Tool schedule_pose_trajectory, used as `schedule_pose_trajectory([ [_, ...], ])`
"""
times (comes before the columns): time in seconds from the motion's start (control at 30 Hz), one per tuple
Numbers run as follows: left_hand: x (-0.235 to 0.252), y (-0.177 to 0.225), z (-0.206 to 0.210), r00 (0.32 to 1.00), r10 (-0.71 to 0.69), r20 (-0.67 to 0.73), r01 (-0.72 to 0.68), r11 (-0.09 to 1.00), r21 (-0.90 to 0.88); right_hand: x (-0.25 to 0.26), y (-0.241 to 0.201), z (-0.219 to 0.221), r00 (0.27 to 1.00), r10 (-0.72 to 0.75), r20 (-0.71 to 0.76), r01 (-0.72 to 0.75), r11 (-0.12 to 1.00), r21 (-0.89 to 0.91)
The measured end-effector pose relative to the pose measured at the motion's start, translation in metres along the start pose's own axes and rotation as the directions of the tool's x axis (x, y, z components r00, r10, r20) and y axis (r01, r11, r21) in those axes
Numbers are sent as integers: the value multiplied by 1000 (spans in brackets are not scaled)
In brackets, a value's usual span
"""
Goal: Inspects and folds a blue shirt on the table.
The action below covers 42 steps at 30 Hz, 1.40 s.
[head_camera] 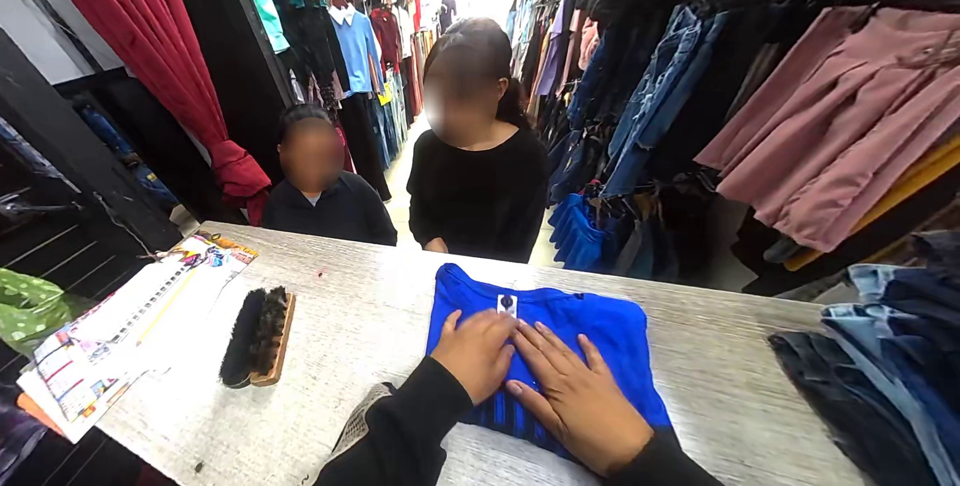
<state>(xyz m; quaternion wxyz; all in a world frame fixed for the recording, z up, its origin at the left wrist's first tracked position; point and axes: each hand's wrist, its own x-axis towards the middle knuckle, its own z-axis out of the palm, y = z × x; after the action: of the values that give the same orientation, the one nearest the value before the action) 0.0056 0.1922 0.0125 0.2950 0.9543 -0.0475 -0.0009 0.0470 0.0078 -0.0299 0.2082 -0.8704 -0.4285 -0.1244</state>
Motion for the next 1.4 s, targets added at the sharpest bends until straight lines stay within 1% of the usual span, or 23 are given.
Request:
schedule_pose_trajectory([
  [0.03,-1,2,1,999,0,41,-2,999,48,0,-1,0,1000,-2,-4,2,1000,3],
  [0.13,-2,1,1,998,7,61,-6,1000,-7,-2,0,1,1000,0,-22,0,1000,10],
  [0.23,-2,2,1,999,6,49,-6,1000,-4,-4,3,6,998,-14,-58,15,1000,5],
  [0.3,-6,4,2,999,29,28,-29,1000,-9,-5,0,0,1000,-13,13,12,1000,23],
  [0.37,-9,7,3,995,103,5,-103,995,-13,-4,-2,-11,993,-9,120,1,998,69],
  [0.4,-9,7,5,985,169,-24,-169,985,-15,-3,-3,-14,991,-15,130,4,996,85],
  [0.47,-8,3,8,955,290,-69,-293,956,-32,-3,-2,-14,994,-28,108,18,995,93],
  [0.5,-7,2,9,943,324,-77,-328,944,-41,-3,-1,-13,995,-33,96,25,996,90],
  [0.6,-8,2,7,929,365,-59,-368,928,-51,-4,0,-11,996,-39,83,34,997,62],
  [0.7,-8,0,7,870,488,-68,-492,867,-74,-4,3,-4,998,-56,19,54,997,58],
  [0.77,-6,-2,9,832,543,-115,-551,832,-60,-3,5,-2,998,-67,-6,67,996,56],
  [0.83,-3,-3,13,783,586,-209,-602,799,-12,-1,5,-6,998,-64,3,64,995,71],
  [0.9,-1,-4,16,709,636,-305,-654,755,52,1,3,-11,998,-64,11,62,988,142],
  [1.0,-4,-1,12,661,659,-359,-666,736,124,6,2,-19,991,-109,-79,124,966,229],
  [1.1,-5,6,10,631,665,-399,-685,719,116,8,0,-32,981,-142,-131,179,926,332],
  [1.2,-7,12,13,627,651,-428,-697,714,65,9,-1,-36,978,-154,-139,202,866,458],
  [1.27,-10,20,14,646,604,-467,-678,735,12,9,-3,-37,971,-152,-183,228,817,530],
  [1.33,-14,28,15,720,481,-501,-606,787,-116,10,-7,-38,959,-137,-246,260,767,586],
  [1.37,-14,31,15,765,378,-521,-544,813,-209,12,-8,-37,951,-134,-278,283,737,613],
  [1.4,-15,34,13,826,254,-504,-462,818,-344,14,-10,-37,945,-123,-302,300,693,656],
])
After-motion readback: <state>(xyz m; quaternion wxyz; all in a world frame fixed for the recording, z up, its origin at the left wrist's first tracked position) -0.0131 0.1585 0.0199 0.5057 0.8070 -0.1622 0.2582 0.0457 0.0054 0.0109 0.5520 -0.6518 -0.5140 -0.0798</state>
